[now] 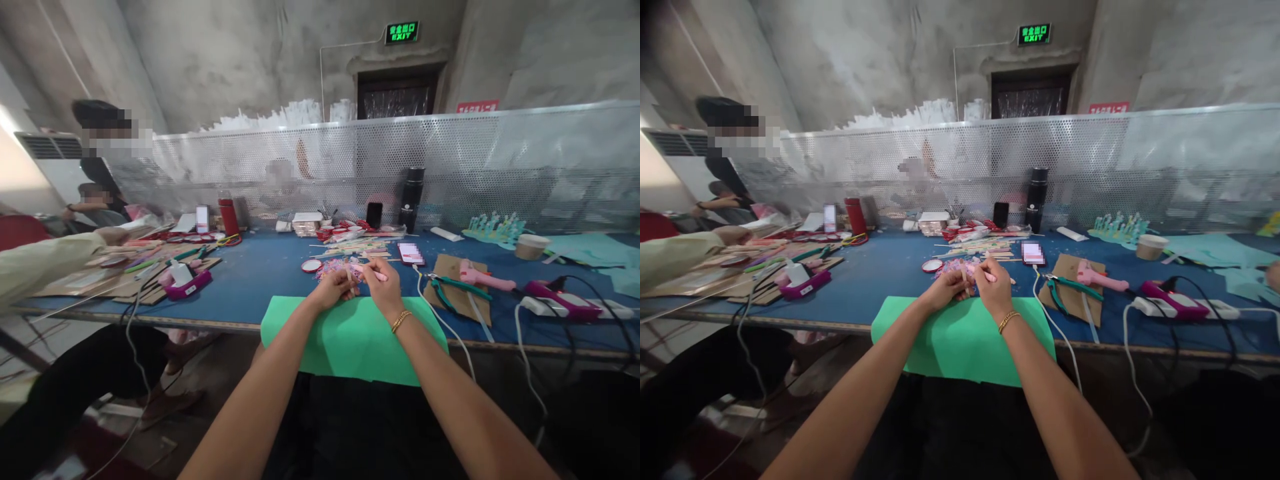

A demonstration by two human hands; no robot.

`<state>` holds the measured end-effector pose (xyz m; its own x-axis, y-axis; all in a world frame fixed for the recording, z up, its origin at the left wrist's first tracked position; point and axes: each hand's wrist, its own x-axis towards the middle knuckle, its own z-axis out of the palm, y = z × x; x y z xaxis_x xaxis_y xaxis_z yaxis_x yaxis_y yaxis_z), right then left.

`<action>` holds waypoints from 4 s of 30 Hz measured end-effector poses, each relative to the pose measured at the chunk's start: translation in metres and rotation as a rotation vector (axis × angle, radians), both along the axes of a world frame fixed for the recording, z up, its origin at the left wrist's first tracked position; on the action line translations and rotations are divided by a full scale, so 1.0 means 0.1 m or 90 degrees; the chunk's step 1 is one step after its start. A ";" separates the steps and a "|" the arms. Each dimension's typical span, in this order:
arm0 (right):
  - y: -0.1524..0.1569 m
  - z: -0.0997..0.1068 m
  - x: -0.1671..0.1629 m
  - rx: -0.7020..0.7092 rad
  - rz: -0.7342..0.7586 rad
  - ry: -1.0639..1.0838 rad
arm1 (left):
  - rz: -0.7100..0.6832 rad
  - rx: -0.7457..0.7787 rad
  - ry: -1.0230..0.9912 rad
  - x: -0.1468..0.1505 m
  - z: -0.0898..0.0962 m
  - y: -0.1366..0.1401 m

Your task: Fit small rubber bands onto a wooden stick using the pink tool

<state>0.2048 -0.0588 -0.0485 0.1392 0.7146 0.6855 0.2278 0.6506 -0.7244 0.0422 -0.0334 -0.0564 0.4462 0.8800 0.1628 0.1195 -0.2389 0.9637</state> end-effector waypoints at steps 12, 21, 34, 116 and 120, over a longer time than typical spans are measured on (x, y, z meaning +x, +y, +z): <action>0.00 0.00 -0.02 -0.005 0.027 0.001 | 0.001 0.006 0.009 -0.02 -0.02 0.02; 0.00 0.01 0.00 -0.009 -0.018 0.000 | 0.008 0.011 0.029 -0.02 -0.02 0.03; 0.01 -0.01 -0.02 -0.008 0.041 -0.026 | 0.006 0.005 0.018 0.00 0.03 -0.02; 0.00 0.01 0.01 -0.009 -0.001 0.005 | 0.005 -0.008 0.006 0.03 0.03 -0.03; -0.01 0.01 0.00 -0.013 0.044 -0.021 | 0.004 -0.001 0.003 0.03 0.02 -0.02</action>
